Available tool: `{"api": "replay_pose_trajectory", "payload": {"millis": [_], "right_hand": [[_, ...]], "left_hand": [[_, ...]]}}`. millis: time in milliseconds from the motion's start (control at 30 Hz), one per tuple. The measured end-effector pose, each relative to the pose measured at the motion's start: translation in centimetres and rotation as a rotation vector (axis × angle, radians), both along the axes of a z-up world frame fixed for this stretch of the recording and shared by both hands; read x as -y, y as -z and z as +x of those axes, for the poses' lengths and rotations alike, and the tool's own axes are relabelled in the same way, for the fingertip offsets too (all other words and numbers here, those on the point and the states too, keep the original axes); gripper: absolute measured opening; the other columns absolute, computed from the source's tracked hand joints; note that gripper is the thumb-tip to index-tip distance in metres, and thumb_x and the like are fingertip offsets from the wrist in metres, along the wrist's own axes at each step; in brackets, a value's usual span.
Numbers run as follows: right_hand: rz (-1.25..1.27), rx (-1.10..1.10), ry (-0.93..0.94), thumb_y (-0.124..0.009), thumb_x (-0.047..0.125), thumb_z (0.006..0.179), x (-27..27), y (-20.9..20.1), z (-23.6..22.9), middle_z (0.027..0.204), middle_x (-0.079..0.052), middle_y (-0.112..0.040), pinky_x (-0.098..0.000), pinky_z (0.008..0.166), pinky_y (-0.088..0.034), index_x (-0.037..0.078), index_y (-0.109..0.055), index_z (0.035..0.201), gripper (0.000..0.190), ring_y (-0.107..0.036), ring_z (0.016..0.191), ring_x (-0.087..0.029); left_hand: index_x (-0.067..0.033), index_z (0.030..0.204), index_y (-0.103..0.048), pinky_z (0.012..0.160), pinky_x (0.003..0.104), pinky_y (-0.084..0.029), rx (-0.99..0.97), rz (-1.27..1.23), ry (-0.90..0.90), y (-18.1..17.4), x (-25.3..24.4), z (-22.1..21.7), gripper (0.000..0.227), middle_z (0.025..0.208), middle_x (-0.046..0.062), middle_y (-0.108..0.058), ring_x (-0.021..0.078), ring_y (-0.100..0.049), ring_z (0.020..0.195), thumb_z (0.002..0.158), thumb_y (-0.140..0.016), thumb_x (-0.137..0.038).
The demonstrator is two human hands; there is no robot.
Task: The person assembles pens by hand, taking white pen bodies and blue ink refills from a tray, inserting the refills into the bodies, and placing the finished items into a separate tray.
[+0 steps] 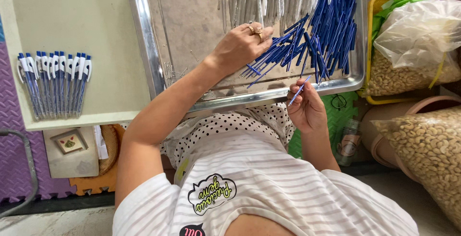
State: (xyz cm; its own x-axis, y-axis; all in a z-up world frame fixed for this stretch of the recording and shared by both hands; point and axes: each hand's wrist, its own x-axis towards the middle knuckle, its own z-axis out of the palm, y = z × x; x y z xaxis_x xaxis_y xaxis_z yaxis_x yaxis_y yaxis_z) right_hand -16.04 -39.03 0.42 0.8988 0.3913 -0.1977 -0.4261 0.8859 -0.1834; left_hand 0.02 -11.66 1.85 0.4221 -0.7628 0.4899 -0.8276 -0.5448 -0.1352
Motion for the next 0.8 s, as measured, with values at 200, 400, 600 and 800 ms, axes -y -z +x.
{"api": "replay_pose_trajectory", "payload": {"millis": [200, 400, 600, 800], "right_hand": [[-0.036, 0.032, -0.007, -0.046, 0.016, 0.119, -0.7, -0.7, 0.4, 0.116, -0.017, -0.062, -0.0228, 0.083, -0.063, -0.002, -0.063, 0.131, 0.029, -0.065, 0.089, -0.015], [-0.258, 0.177, -0.023, -0.042, 0.025, 0.116, -2.5, -0.6, 1.6, 0.112, -0.009, -0.058, -0.0163, 0.074, -0.051, 0.005, -0.055, 0.133, 0.029, -0.057, 0.089, -0.007], [-0.444, 0.292, 0.237, -0.048, 0.019, 0.115, -7.2, -5.0, 3.0, 0.107, -0.025, -0.064, -0.0276, 0.077, -0.065, -0.004, -0.052, 0.126, 0.025, -0.072, 0.083, -0.020], [-0.622, 0.443, 0.356, -0.052, 0.018, 0.112, -9.0, -5.9, 3.9, 0.098, -0.032, -0.062, -0.0387, 0.063, -0.066, -0.009, -0.050, 0.121, 0.028, -0.073, 0.069, -0.027]], "left_hand": [[-0.0121, 0.130, -0.068, 0.086, 0.029, -0.069, -0.414, -0.791, 0.076, -7.1, -3.4, -3.6, 0.027, 0.116, 0.009, -0.082, 0.0251, -0.078, 0.105, 0.106, -0.075, 0.000], [-0.0061, 0.113, -0.077, 0.090, 0.032, -0.060, -0.663, -1.250, 0.027, -7.6, -7.1, -10.3, 0.031, 0.106, 0.008, -0.079, 0.0232, -0.075, 0.099, 0.088, -0.093, -0.014], [-0.0076, 0.108, -0.079, 0.065, 0.025, -0.061, -0.818, -1.345, -0.066, -8.1, -8.0, -15.0, 0.024, 0.100, 0.009, -0.069, 0.0109, -0.064, 0.071, 0.087, -0.091, -0.006], [-0.0093, 0.104, -0.080, 0.064, 0.026, -0.063, -0.793, -1.281, -0.096, -9.1, -7.7, -15.8, 0.024, 0.096, 0.007, -0.075, 0.0140, -0.072, 0.071, 0.084, -0.093, -0.008]]}}
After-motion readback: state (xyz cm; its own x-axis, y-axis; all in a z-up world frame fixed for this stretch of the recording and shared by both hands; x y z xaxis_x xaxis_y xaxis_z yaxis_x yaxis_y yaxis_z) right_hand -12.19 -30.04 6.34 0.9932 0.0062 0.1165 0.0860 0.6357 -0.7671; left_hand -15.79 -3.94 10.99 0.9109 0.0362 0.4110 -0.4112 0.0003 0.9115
